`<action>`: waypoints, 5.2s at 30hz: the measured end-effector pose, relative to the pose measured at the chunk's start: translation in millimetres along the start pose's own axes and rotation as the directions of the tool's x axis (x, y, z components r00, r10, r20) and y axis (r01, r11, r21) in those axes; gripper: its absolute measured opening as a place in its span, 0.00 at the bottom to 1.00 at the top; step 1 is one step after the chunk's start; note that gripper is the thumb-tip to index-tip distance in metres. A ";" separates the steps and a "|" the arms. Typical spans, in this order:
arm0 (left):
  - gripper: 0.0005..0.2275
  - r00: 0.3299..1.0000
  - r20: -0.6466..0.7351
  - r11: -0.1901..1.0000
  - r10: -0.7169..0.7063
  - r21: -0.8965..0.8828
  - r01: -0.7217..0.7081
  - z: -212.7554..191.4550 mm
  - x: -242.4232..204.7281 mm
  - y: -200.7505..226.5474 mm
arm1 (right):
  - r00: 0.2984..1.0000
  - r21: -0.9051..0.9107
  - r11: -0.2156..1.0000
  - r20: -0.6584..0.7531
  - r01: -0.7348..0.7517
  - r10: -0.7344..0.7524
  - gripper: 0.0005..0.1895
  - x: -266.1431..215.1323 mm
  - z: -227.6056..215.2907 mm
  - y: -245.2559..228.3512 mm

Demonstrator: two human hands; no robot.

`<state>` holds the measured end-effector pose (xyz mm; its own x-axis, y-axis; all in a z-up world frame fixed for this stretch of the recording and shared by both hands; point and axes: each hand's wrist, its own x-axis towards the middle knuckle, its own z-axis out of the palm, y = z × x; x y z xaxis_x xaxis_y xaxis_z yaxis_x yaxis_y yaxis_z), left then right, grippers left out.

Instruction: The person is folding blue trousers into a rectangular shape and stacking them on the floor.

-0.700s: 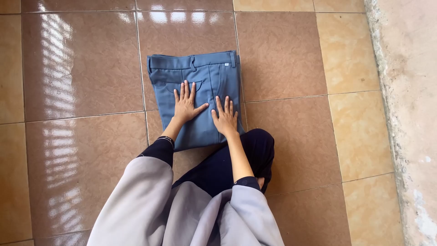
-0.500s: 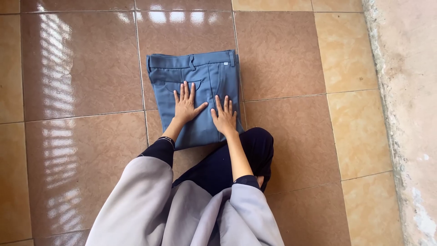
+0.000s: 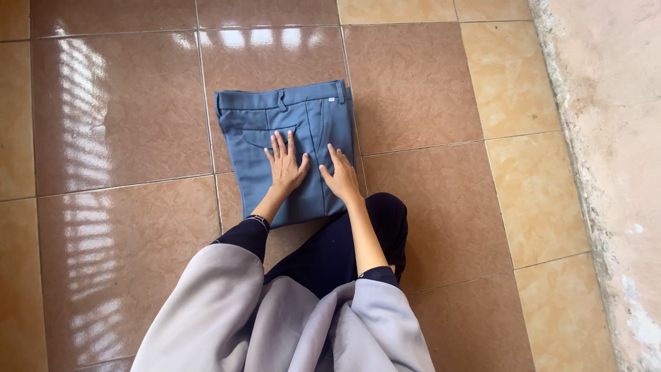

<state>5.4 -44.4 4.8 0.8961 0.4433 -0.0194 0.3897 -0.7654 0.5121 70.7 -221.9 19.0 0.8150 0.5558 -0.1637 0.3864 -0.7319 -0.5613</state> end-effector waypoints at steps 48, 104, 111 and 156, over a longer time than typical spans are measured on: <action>0.34 0.410 0.295 0.501 0.863 -0.401 -0.767 191.1 -283.5 390.5 | 0.211 0.322 0.550 -0.686 -0.771 0.696 0.34 -463.7 -146.7 166.6; 0.43 -0.414 0.611 0.729 0.675 -0.639 0.246 170.8 -682.6 319.4 | -0.665 0.799 0.205 0.294 0.565 0.686 0.39 -773.5 101.4 100.2; 0.23 -0.521 0.759 0.776 0.391 0.032 0.629 192.7 -667.3 341.0 | -0.642 0.456 0.513 0.186 0.727 0.744 0.31 -811.5 105.5 74.2; 0.32 -0.508 0.759 0.913 0.407 -0.357 0.198 239.7 -591.4 364.9 | -0.709 0.860 -0.331 -0.050 -0.388 0.703 0.61 -848.7 73.2 41.9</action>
<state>-331.5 -697.6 -2.7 -0.1357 -0.8910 -0.4333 0.4575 -0.4442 0.7703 -636.5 -695.5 75.0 -0.2847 -0.9285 -0.2384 -0.8155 0.3654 -0.4489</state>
